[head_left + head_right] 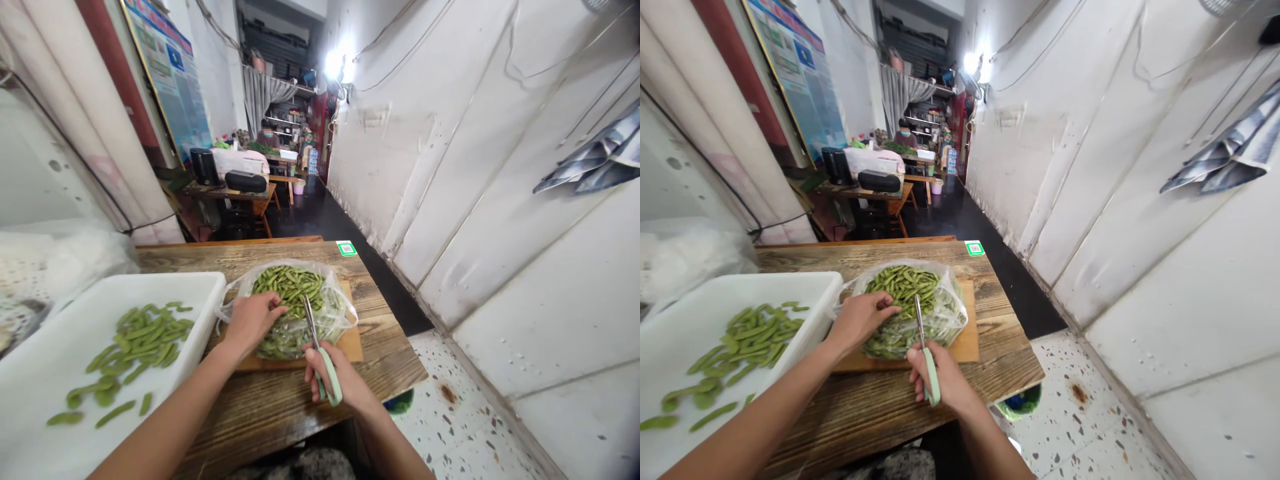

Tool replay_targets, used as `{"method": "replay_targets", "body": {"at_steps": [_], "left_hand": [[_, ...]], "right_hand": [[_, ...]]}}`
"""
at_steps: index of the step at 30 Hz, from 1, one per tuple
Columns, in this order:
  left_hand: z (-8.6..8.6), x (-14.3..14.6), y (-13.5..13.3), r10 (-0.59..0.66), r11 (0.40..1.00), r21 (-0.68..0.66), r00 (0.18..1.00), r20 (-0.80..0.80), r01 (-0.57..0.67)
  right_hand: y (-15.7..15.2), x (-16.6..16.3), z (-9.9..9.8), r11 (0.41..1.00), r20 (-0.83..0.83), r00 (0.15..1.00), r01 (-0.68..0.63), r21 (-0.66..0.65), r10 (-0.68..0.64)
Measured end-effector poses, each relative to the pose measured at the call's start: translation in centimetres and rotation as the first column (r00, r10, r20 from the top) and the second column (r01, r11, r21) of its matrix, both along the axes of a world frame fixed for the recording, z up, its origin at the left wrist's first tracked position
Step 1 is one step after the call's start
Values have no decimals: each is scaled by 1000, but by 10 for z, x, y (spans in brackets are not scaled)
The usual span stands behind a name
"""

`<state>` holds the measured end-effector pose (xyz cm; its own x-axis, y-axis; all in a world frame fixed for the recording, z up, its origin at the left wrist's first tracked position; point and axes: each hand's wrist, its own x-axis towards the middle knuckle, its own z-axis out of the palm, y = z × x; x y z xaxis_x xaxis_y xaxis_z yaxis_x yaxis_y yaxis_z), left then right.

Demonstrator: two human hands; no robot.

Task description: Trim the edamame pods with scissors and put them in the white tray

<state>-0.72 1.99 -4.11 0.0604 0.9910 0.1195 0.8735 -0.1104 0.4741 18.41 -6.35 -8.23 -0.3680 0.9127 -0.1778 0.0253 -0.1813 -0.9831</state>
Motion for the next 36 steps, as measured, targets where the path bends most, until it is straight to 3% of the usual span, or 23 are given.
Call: {"method": "replay_targets", "body": {"at_steps": [6,10,17,26,29,31,33,36], "left_hand": [[8,-6,-12,-13,998,-52,925,379,36],[12,-6,-19,-69,993,-51,869,489,108],[18,-3,-25,-72,988,-75,828,555,136],[19,-2,-27,-55,985,-111,856,514,130],[24,-2,-28,-15,998,-41,840,543,44],[27,-4,-28,53,996,18,755,654,-86],[31,-5,-28,95,986,5,594,798,-165],[34,-3,-29,117,986,-63,376,919,-154]], "right_hand": [[-1,-4,6,999,1,999,-43,-16,43],[-3,-4,11,997,46,996,-77,-9,78],[-6,-4,14,995,83,992,-98,-4,98],[-5,-6,20,997,78,995,-62,-46,66],[-4,-7,16,997,34,997,-63,-55,65],[-4,-8,14,999,-1,999,-46,-20,46],[-4,-8,13,999,-23,999,-23,35,24],[-5,-9,13,996,-29,999,-38,86,41]]}}
